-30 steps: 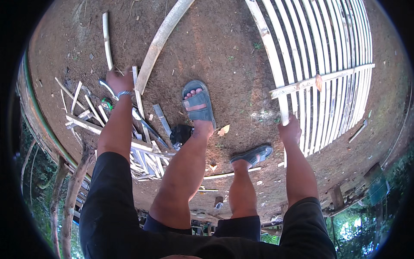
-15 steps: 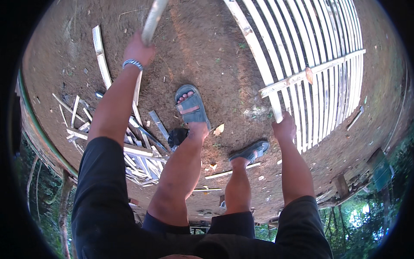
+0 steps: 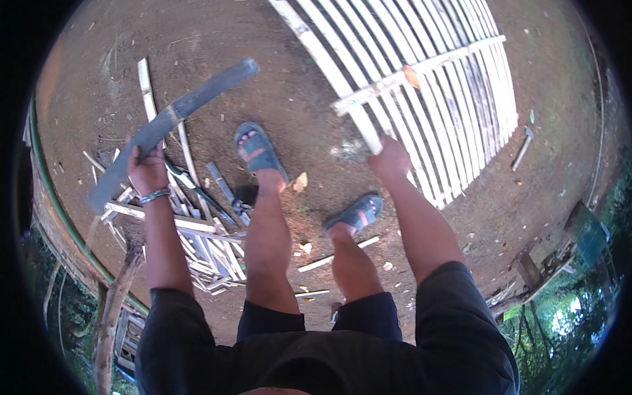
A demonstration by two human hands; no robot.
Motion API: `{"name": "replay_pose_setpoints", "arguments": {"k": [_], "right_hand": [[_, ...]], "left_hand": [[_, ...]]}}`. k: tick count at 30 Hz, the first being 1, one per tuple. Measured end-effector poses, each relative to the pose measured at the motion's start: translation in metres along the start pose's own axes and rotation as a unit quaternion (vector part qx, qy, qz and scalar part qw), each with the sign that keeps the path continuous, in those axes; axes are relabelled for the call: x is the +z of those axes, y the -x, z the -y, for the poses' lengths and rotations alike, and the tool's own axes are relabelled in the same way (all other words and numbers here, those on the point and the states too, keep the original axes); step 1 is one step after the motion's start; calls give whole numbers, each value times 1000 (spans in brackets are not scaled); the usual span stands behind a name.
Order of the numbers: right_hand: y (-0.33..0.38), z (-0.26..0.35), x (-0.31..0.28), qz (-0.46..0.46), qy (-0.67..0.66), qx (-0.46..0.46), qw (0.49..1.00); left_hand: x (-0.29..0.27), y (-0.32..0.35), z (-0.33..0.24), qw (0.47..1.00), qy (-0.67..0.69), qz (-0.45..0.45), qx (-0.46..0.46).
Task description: The person assembles a rectangular bamboo frame by hand. They use a hammer to drive nails into the intersections of vertical and horizontal bamboo slats, securing the structure together on the ground.
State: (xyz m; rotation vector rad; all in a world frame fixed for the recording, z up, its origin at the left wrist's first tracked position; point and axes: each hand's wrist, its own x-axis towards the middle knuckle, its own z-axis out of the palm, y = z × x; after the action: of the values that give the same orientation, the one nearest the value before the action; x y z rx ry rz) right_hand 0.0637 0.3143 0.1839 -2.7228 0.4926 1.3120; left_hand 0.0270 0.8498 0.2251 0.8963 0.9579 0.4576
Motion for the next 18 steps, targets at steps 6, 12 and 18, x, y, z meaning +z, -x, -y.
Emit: {"name": "replay_pose_setpoints", "arguments": {"k": [6,12,18], "right_hand": [[-5,-6,0,19,7,-25,999],[-8,-11,18,-62,6,-71,996],[-28,-7,36,-21,10,-47,999]], "left_hand": [[-11,80,215,951,235,-8,-202],[78,133,375,890,262,-84,-364],[64,153,353,818,-410,323,-242]]}}
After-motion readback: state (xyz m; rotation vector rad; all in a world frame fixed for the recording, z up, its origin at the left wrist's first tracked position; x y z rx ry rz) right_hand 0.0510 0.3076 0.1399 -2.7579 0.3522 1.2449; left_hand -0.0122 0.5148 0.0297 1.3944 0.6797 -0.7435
